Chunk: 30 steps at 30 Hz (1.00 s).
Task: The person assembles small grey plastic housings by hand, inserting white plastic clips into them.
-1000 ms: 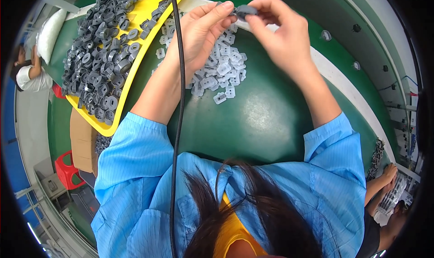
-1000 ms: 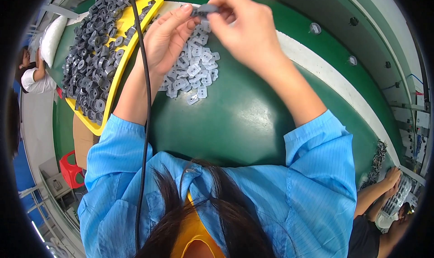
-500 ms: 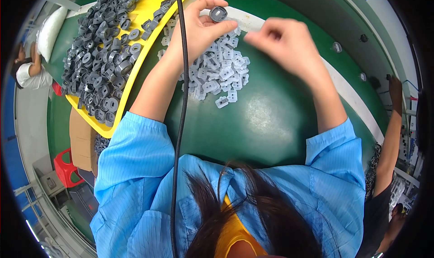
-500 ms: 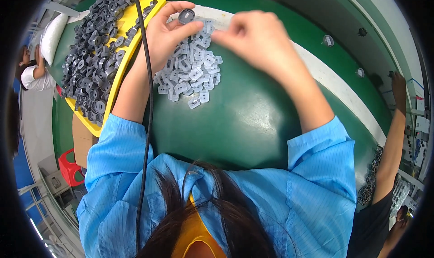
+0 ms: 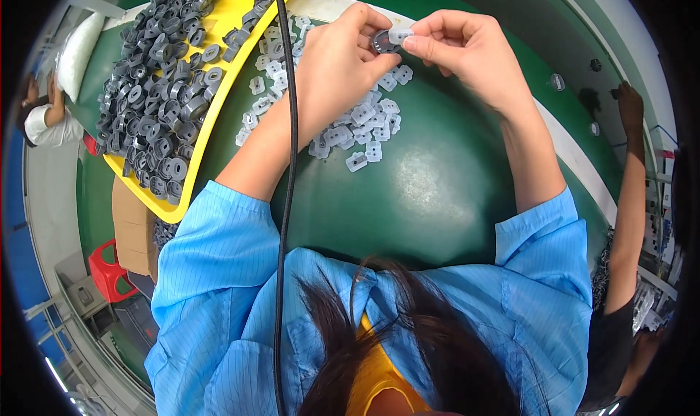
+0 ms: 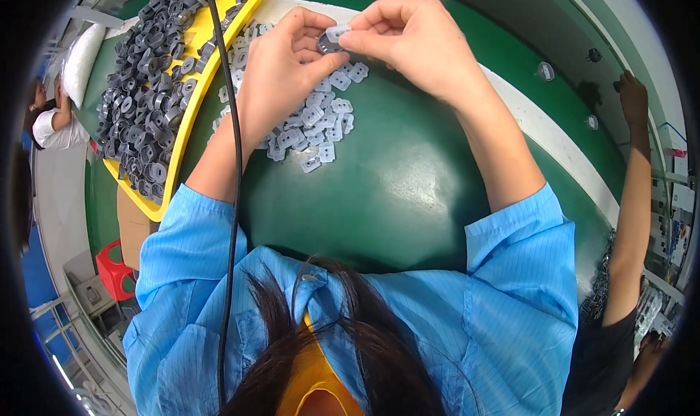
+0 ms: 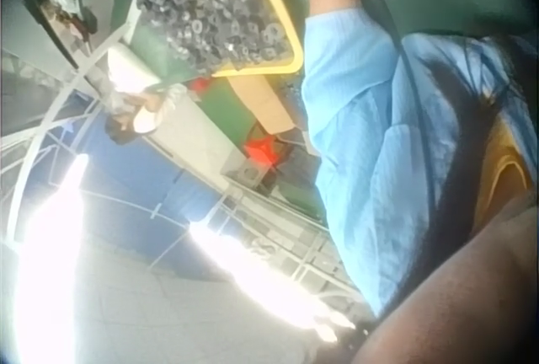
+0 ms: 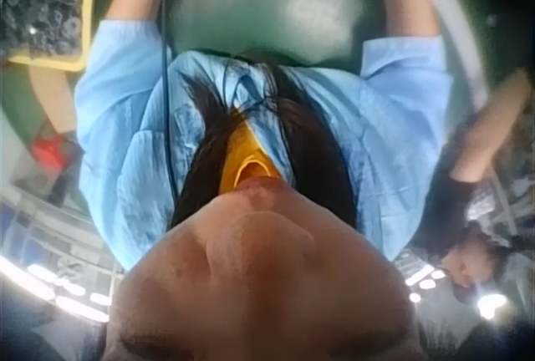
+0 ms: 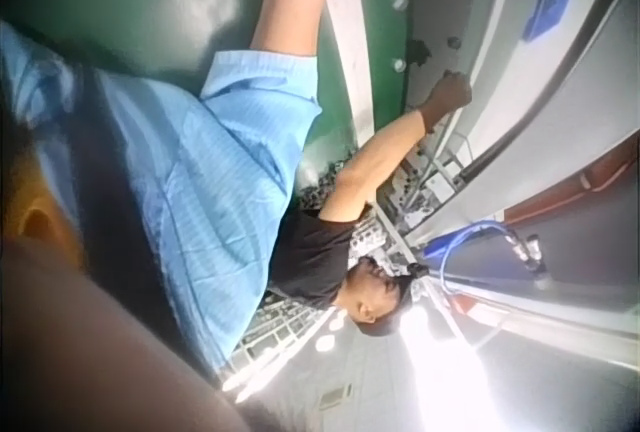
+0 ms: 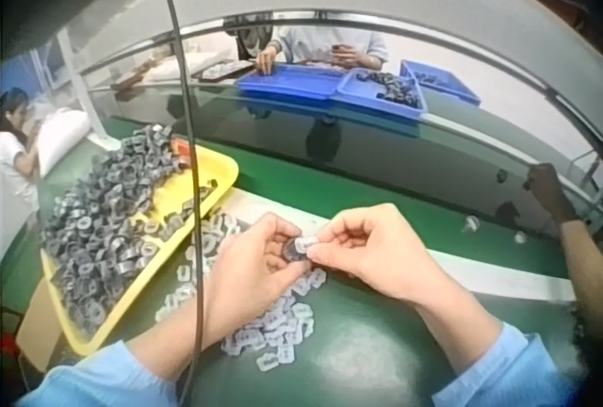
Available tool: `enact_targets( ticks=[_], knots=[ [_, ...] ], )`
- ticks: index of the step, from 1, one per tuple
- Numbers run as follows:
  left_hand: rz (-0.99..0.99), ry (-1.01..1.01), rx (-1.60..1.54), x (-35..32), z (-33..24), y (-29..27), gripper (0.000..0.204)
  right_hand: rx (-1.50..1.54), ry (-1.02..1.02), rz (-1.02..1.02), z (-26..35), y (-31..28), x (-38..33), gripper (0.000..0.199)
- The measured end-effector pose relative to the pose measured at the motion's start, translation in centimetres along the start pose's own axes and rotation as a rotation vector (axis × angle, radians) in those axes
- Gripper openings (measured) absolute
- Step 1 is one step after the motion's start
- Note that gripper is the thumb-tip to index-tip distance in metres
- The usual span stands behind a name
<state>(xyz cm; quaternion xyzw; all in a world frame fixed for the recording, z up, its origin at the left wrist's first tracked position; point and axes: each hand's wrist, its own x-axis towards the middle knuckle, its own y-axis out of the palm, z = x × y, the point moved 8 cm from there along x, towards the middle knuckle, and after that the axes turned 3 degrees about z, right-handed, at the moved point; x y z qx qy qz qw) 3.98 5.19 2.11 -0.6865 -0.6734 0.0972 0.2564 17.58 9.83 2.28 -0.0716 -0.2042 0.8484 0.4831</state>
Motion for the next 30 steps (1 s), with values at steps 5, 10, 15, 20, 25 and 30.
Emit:
enact_targets(
  ticks=[5,10,15,20,25,30],
  knots=[
    [-0.15,0.274,0.144,-0.3,-0.8,0.1,0.032,-0.253,-0.024,-0.057,2.3,0.9,-0.7,0.019],
    [-0.133,0.287,0.174,-0.9,-1.7,0.5,0.031,-0.27,-0.034,-0.007,2.6,1.0,-0.8,0.018],
    [-0.142,0.288,0.073,-1.0,-2.4,-0.1,0.031,-0.135,-0.07,-0.125,1.7,0.2,-0.5,0.018],
    [-0.064,0.272,-0.024,-1.2,-2.6,0.5,0.029,0.403,0.094,0.147,-1.1,1.7,0.0,0.018],
    [0.115,0.279,-0.146,-0.6,-2.2,0.6,0.024,0.387,0.206,0.323,-0.8,1.3,-0.3,0.014],
    [0.145,0.223,-0.136,-0.8,-1.6,0.9,0.027,0.312,0.138,0.203,-0.1,2.5,-0.2,0.018]
  ],
)
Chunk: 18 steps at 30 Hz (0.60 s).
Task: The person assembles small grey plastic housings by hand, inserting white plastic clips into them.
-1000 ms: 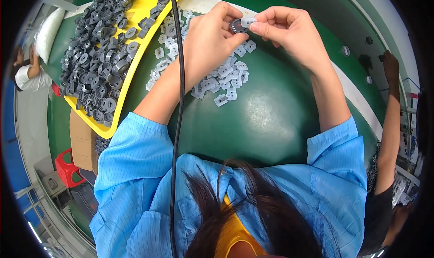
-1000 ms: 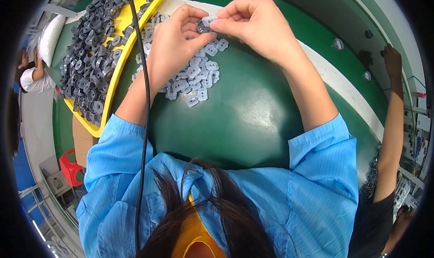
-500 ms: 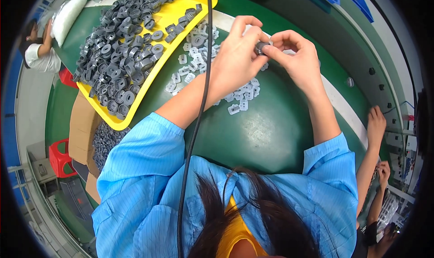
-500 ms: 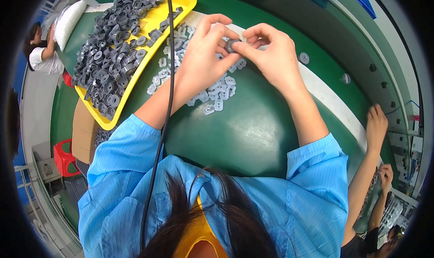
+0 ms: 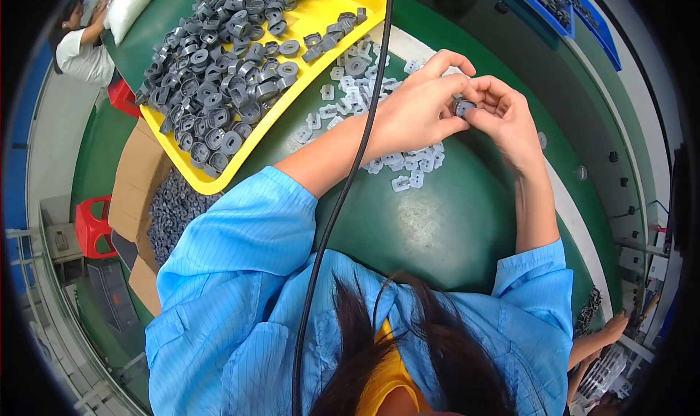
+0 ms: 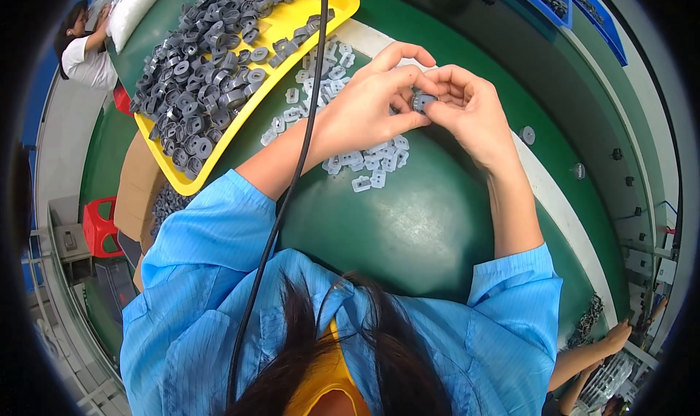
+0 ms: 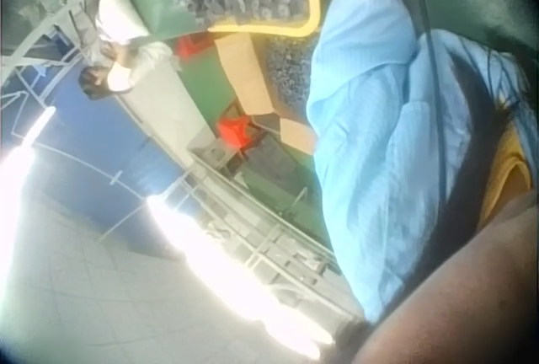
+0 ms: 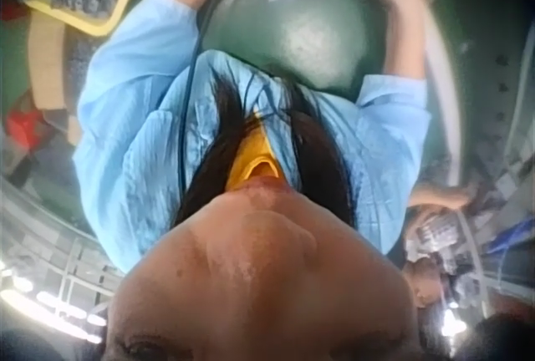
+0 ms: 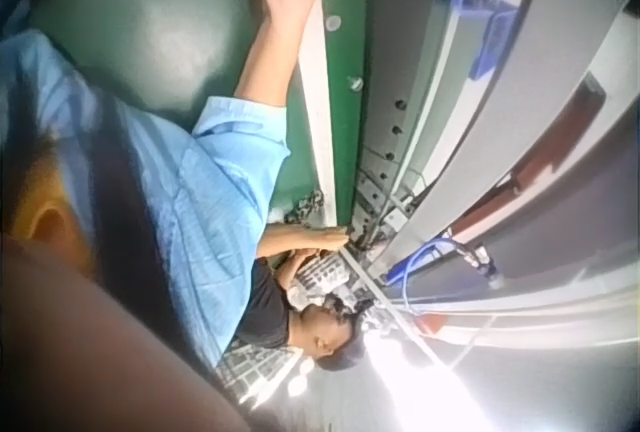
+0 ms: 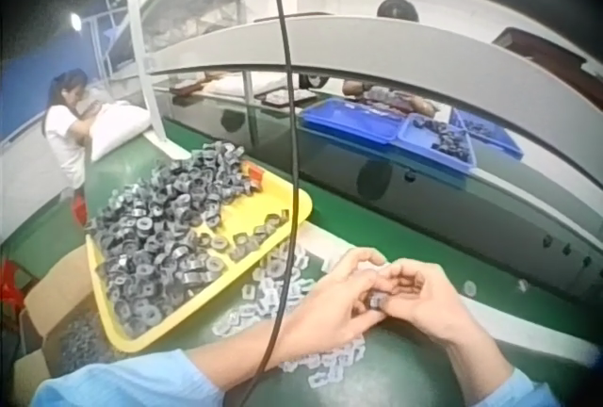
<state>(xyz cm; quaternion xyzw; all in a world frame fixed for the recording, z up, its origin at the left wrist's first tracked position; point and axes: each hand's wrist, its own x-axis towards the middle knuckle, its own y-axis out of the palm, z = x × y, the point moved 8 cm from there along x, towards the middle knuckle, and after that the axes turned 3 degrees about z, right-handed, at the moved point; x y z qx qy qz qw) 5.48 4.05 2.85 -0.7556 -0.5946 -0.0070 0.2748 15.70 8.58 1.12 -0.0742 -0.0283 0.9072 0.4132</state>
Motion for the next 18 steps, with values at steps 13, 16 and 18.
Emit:
enact_targets(
  ticks=[13,16,18],
  knots=[
    [-0.134,-0.44,0.934,-1.8,6.5,-12.4,0.057,-0.88,-0.142,-0.829,-2.2,-14.0,-0.7,0.033],
    [-0.166,-0.447,0.988,-2.6,6.2,-12.5,0.053,-0.887,-0.292,-0.793,-0.3,-12.1,-1.0,0.033],
    [-0.189,-0.453,0.981,-2.9,5.4,-12.8,0.05,-0.791,-0.412,-0.671,1.3,-9.5,-1.0,0.027]
  ],
)
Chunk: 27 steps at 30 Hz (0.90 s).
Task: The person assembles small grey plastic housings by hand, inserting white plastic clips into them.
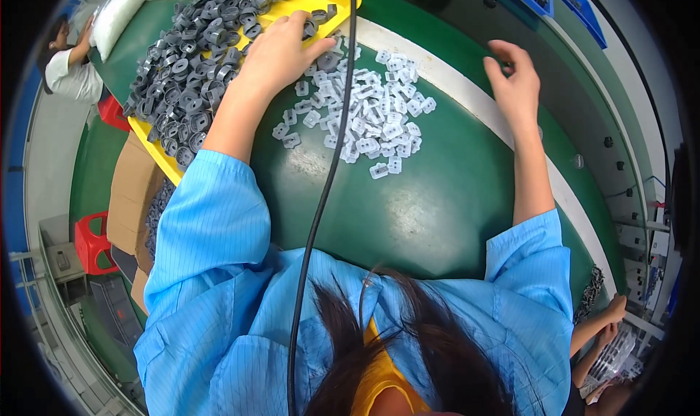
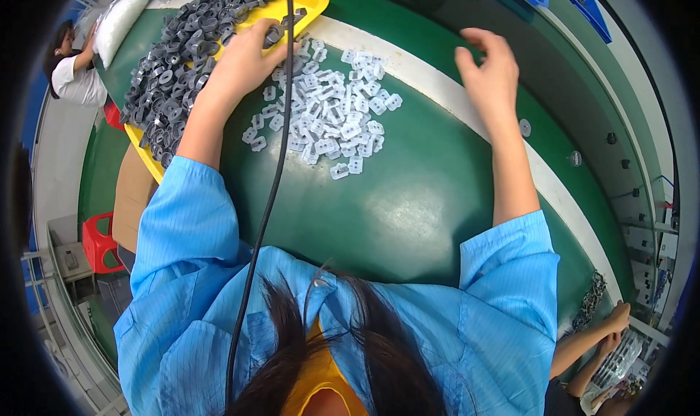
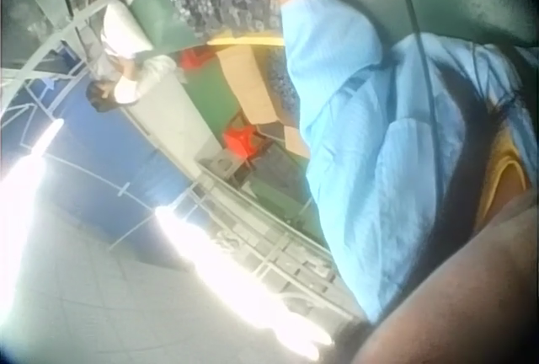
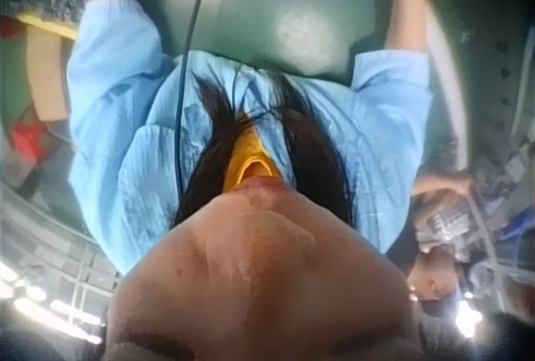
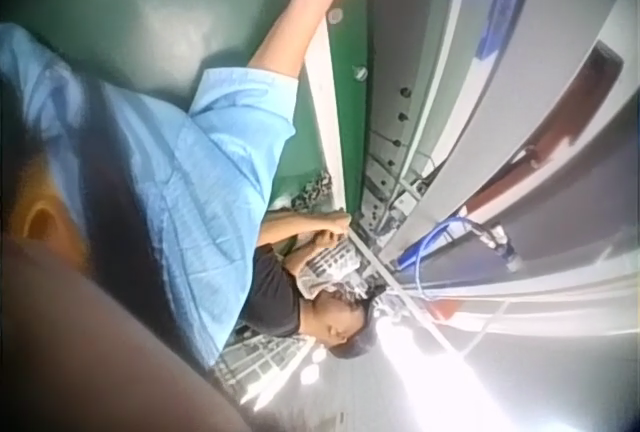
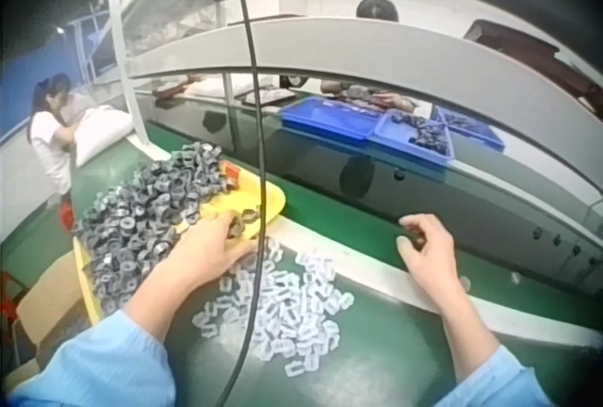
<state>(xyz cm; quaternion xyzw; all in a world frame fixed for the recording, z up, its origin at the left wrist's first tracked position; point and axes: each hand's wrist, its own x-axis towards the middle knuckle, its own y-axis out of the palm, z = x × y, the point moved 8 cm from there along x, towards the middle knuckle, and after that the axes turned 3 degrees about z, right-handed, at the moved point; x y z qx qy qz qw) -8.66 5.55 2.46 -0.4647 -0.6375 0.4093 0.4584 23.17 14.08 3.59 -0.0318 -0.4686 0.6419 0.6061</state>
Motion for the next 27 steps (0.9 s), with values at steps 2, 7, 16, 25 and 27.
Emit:
enact_targets(
  ticks=[2,7,16,25,27],
  knots=[
    [-0.142,0.103,-0.036,-0.2,-0.9,-1.9,0.044,0.14,0.087,0.218,1.9,2.0,-0.6,0.019],
    [-0.134,0.149,-0.313,-1.2,-6.4,-3.0,0.036,0.175,0.04,0.723,5.7,5.4,-3.4,0.022],
    [-0.032,0.271,-0.701,-1.3,-11.2,1.6,0.038,0.613,0.355,0.699,2.8,6.3,-3.6,0.016],
    [0.179,0.308,-0.684,-1.1,-11.6,2.9,0.033,0.461,0.077,0.289,6.3,3.6,-2.1,0.014],
    [0.242,0.373,-0.65,-1.4,-12.2,3.1,0.035,0.45,0.05,0.231,6.3,3.2,-2.0,0.013]
  ],
)
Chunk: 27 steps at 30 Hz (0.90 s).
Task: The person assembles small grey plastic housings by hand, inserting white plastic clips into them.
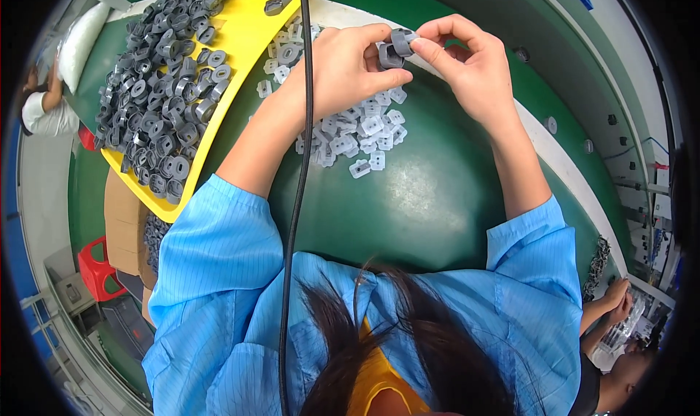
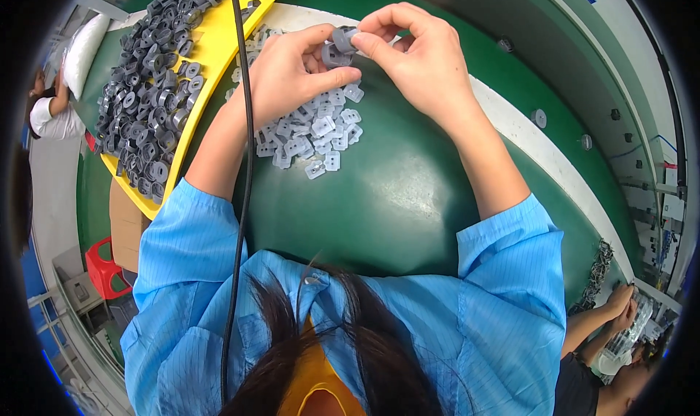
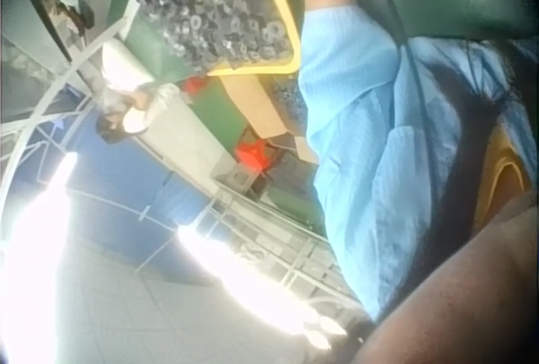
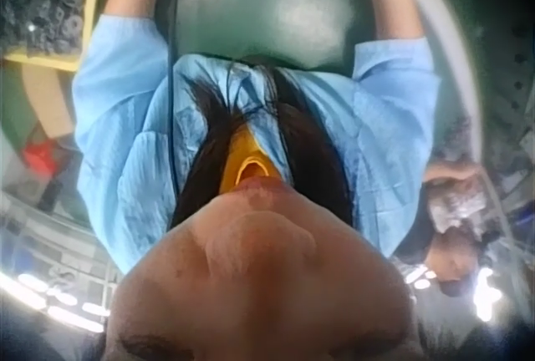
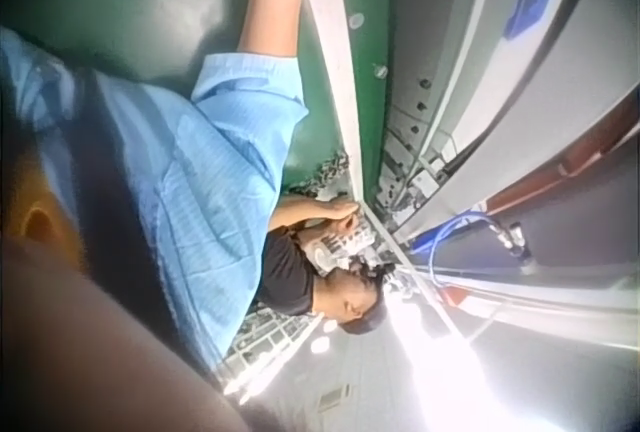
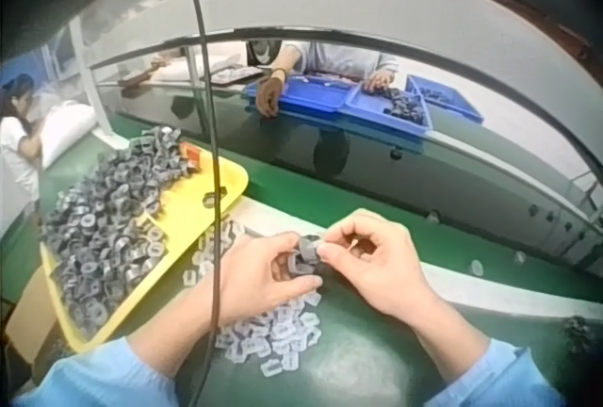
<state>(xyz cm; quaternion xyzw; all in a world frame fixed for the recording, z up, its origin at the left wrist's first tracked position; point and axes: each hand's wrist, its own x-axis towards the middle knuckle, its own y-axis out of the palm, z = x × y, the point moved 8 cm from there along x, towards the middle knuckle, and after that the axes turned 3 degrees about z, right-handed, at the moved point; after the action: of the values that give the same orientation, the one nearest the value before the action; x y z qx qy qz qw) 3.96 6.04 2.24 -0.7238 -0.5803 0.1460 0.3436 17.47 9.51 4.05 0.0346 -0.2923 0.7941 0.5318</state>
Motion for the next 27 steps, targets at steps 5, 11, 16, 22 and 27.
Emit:
enact_targets(
  ticks=[5,11,16,22,27],
  knots=[
    [0.01,-0.044,-0.119,-0.4,-0.2,-0.1,0.031,-0.158,-0.094,0.031,2.0,-0.1,-0.2,0.015],
    [-0.021,0.026,-0.01,-0.4,-1.2,0.0,0.029,-0.086,-0.024,0.034,1.4,0.2,-0.5,0.016],
    [0.062,0.082,0.015,-0.4,-1.4,0.4,0.025,-0.398,-0.345,0.134,4.3,0.5,-0.6,0.017],
    [0.098,0.123,0.017,-0.4,-1.5,1.0,0.026,-0.195,0.026,0.203,2.2,0.3,-0.6,0.018],
    [0.071,0.18,0.046,-0.5,-2.1,1.2,0.026,-0.181,-0.149,0.145,2.7,0.3,-0.6,0.02]
  ],
)
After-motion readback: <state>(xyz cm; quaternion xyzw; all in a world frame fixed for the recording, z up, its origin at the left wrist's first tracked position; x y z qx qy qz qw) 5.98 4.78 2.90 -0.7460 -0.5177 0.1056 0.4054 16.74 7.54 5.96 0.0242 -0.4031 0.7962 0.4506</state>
